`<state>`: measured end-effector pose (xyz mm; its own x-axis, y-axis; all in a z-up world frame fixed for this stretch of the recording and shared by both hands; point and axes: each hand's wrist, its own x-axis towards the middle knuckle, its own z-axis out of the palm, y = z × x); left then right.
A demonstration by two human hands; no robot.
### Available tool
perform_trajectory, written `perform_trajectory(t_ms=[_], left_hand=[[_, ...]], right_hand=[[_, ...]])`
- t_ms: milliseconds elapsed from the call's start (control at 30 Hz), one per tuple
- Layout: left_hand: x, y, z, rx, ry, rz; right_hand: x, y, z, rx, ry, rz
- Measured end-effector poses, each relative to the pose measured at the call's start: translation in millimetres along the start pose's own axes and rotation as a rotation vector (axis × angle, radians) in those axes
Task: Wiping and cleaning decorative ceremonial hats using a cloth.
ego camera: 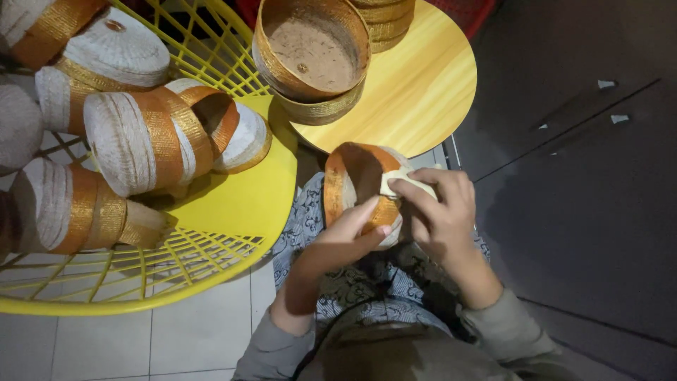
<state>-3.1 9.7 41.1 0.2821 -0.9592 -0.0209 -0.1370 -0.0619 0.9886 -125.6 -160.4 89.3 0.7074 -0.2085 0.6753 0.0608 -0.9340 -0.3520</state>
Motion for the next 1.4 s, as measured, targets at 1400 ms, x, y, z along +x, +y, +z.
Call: perform_trajectory(t_ms=[1400], left_hand=[[22, 40, 0, -0.338, 0.105, -0.074]], right_hand=[[-3, 11, -6, -0.069, 0.031, 0.004]])
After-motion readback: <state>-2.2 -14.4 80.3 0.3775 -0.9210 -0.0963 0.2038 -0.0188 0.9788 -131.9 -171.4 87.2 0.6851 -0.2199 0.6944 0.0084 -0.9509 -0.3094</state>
